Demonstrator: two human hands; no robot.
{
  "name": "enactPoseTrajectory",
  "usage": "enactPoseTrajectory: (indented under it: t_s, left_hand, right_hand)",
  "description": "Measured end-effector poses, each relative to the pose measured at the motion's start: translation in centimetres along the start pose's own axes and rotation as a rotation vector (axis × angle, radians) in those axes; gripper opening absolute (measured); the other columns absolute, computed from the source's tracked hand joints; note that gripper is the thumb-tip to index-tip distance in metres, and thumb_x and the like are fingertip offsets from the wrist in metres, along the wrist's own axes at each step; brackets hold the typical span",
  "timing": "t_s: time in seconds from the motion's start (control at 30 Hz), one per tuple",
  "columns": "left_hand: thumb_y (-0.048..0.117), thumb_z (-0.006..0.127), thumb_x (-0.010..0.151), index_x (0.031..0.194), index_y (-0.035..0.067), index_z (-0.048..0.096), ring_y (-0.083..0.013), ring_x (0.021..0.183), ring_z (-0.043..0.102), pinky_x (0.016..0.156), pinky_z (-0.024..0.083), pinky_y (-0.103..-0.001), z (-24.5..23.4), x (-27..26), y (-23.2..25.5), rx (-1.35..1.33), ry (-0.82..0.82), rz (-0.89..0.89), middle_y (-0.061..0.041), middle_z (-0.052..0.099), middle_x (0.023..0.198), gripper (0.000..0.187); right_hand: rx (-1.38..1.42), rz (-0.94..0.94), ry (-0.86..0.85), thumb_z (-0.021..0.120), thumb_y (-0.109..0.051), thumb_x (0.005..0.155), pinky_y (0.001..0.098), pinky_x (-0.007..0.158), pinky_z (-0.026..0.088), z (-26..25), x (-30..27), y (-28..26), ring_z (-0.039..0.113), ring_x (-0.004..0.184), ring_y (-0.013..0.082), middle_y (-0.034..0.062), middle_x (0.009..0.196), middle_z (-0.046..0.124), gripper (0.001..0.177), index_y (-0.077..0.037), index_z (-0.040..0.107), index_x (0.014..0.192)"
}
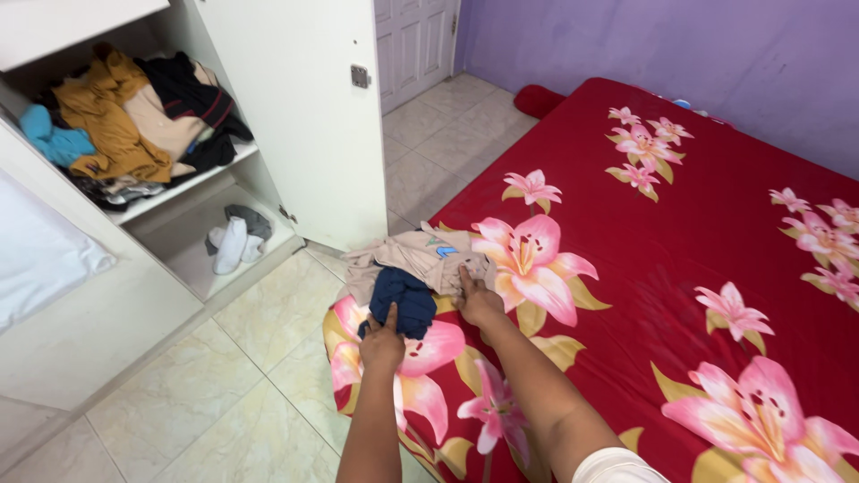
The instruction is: The person folds a white t-shirt, a black long-sleeve shirt, and a beige graphic t-shirt on a bed, then places each folded item into an open suitcase. The person handles each garment one at a time, smoothing and folding them before packing.
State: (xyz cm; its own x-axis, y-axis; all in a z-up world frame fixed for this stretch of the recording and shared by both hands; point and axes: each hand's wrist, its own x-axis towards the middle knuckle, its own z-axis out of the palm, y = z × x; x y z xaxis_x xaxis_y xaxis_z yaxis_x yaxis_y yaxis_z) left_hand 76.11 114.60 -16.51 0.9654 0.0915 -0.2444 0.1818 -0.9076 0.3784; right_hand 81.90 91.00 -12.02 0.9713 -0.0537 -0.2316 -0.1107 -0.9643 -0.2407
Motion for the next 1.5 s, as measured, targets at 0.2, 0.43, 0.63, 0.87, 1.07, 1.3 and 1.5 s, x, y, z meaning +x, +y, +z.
enactPoseTrajectory:
  t_s: [0.2, 0.43, 0.63, 0.87, 1.07, 1.3, 1.5]
  left_hand:
    - [0.044, 0.063, 0.096, 0.162, 0.046, 0.013, -0.0376, 0.146, 0.042, 0.113, 0.044, -0.041, -0.9, 0.0, -0.3, -0.004, -0.066, -0.006, -0.023, 0.019, 0.168, 0.083]
    - [0.044, 0.061, 0.096, 0.162, 0.046, 0.011, -0.035, 0.148, 0.04, 0.113, 0.045, -0.042, -1.0, -0.2, -0.4, -0.017, -0.076, -0.014, -0.021, 0.017, 0.169, 0.082]
    - [0.044, 0.055, 0.097, 0.162, 0.044, 0.016, -0.0373, 0.145, 0.043, 0.11, 0.046, -0.045, 0.2, 0.4, -1.1, -0.026, -0.01, 0.031, -0.022, 0.021, 0.167, 0.075]
    - [0.042, 0.054, 0.095, 0.163, 0.039, 0.025, -0.0418, 0.144, 0.043, 0.11, 0.044, -0.049, 1.8, 0.7, -2.5, -0.102, 0.13, 0.121, -0.027, 0.026, 0.164, 0.074]
    - [0.05, 0.061, 0.091, 0.159, 0.026, 0.033, -0.0521, 0.147, 0.021, 0.119, 0.027, -0.05, -0.8, -2.6, -1.4, -0.229, 0.121, 0.166, -0.032, 0.015, 0.163, 0.077]
    - [0.02, 0.066, 0.083, 0.141, 0.013, 0.061, -0.0482, 0.151, 0.033, 0.123, 0.028, -0.057, 2.2, -10.4, 6.8, -0.317, 0.614, 0.534, -0.026, 0.038, 0.161, 0.059]
    - [0.023, 0.071, 0.08, 0.134, 0.015, 0.064, -0.0364, 0.141, 0.043, 0.116, 0.03, -0.058, 8.6, -17.2, 16.3, -0.256, 0.252, 0.811, -0.016, 0.054, 0.147, 0.054]
  right_hand:
    - [-0.064, -0.022, 0.056, 0.056, -0.02, 0.093, 0.0475, 0.091, 0.056, 1.8, 3.6, 0.8, 0.068, 0.113, 0.036, 0.0183, 0.131, 0.064, 0.057, -0.029, 0.046, 0.149]
    - [0.116, -0.131, 0.305, 0.055, -0.018, 0.095, 0.0514, 0.084, 0.054, 2.4, 0.3, 1.9, 0.07, 0.097, 0.0398, 0.0198, 0.103, 0.073, 0.033, -0.019, 0.063, 0.127]
    - [0.221, -0.084, 0.314, 0.058, -0.023, 0.095, 0.0547, 0.082, 0.053, 1.1, -5.7, 3.6, 0.069, 0.095, 0.043, 0.0225, 0.1, 0.072, 0.032, -0.017, 0.059, 0.127]
    - [0.416, 0.022, 0.402, 0.058, -0.02, 0.094, 0.0516, 0.08, 0.055, 1.1, -16.6, 10.0, 0.072, 0.092, 0.0405, 0.0199, 0.097, 0.073, 0.031, -0.017, 0.058, 0.125]
    - [0.462, -0.04, 0.477, 0.062, -0.015, 0.093, 0.0473, 0.085, 0.055, -0.5, -25.1, 16.2, 0.07, 0.102, 0.0384, 0.0178, 0.109, 0.072, 0.031, -0.014, 0.059, 0.123]
    - [0.368, -0.083, 0.623, 0.063, -0.006, 0.088, 0.0452, 0.086, 0.055, -2.3, -31.4, 21.6, 0.067, 0.104, 0.0394, 0.0179, 0.115, 0.069, 0.028, -0.01, 0.064, 0.115]
    - [0.448, -0.025, 0.586, 0.063, 0.005, 0.081, 0.0392, 0.086, 0.057, -3.2, -35.4, 29.1, 0.071, 0.098, 0.0325, 0.0144, 0.104, 0.069, 0.023, -0.005, 0.067, 0.102]
